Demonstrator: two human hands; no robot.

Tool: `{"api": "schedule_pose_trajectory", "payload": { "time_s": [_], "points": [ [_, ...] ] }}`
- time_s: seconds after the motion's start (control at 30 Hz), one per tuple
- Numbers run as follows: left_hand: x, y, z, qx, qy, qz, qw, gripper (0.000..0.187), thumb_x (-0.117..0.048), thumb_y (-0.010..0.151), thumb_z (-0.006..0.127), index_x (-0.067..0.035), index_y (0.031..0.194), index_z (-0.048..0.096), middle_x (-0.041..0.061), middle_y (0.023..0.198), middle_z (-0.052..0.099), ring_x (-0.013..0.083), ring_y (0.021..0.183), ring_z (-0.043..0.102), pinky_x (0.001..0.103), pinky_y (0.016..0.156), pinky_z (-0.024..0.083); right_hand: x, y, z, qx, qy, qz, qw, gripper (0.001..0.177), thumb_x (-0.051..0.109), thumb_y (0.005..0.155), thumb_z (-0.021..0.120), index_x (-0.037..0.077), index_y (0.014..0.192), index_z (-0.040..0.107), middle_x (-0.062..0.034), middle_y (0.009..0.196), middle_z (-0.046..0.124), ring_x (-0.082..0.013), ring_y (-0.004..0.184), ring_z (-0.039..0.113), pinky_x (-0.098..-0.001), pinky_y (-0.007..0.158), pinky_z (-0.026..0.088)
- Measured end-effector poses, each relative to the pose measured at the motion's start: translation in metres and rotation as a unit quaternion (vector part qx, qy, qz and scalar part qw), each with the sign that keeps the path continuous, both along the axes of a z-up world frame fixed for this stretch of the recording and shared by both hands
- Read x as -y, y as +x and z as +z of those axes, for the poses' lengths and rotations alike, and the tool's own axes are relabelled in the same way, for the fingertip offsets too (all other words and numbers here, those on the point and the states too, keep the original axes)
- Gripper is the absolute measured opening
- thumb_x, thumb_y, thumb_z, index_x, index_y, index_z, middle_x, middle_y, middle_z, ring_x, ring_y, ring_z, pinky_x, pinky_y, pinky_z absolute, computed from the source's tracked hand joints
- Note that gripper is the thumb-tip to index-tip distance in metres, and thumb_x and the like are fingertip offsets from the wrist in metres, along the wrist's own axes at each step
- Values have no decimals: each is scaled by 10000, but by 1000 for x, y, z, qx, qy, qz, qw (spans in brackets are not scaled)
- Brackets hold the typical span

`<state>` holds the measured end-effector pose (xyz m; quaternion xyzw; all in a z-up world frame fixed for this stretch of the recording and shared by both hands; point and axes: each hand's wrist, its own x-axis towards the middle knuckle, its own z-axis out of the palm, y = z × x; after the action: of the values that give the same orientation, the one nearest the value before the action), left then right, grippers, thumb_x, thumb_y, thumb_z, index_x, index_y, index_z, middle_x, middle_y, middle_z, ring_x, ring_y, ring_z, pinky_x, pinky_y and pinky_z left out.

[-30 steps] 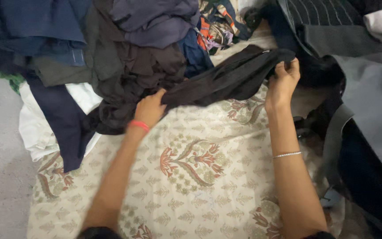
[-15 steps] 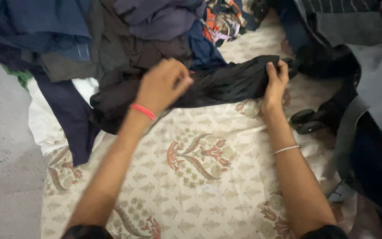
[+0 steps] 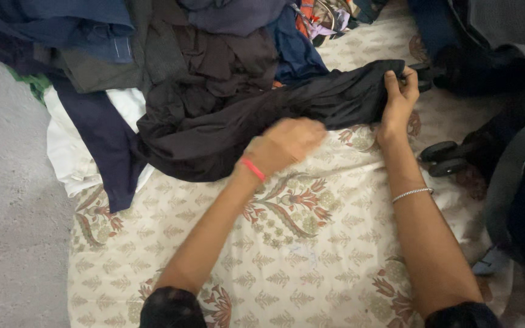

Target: The person folds a white shirt and a pair of black trousers by hand and places them inside an open suitcase.

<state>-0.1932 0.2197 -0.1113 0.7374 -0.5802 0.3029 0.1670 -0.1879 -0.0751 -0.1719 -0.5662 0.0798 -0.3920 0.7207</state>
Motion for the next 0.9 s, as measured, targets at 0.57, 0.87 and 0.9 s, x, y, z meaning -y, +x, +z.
{"api": "schedule_pose_trajectory", "payload": {
  "time_s": [0.57, 0.87, 0.9],
  "points": [
    [50, 3, 12, -283, -137, 29, 949, 223, -165, 1040, 558, -97, 1215, 678, 91, 1246, 680, 276, 1172, 644, 407, 1000, 547, 4, -8, 57, 120, -5, 39, 992, 205, -68, 1049, 644, 38, 1223, 617, 51, 996, 579, -55, 919, 517, -210, 917, 440],
    [50, 22, 72, -213, 146, 223, 940, 491, -569, 952, 673, -88, 983, 771, 103, 1076, 702, 309, 1017, 696, 452, 892, 538, 9, -14, 62, 120, 0, 29, 992, 222, -113, 1035, 620, 57, 1175, 601, 35, 959, 616, -62, 871, 541, -209, 856, 453],
    [47, 22, 76, -165, 95, 144, 971, 457, -545, 906, 689, -96, 925, 767, 92, 1036, 701, 315, 995, 698, 459, 867, 543, 11, -12, 63, 137, 4, 24, 990, 239, -124, 1030, 614, 53, 1190, 604, 33, 973, 613, -63, 882, 537, -212, 866, 452]
  ]
}}
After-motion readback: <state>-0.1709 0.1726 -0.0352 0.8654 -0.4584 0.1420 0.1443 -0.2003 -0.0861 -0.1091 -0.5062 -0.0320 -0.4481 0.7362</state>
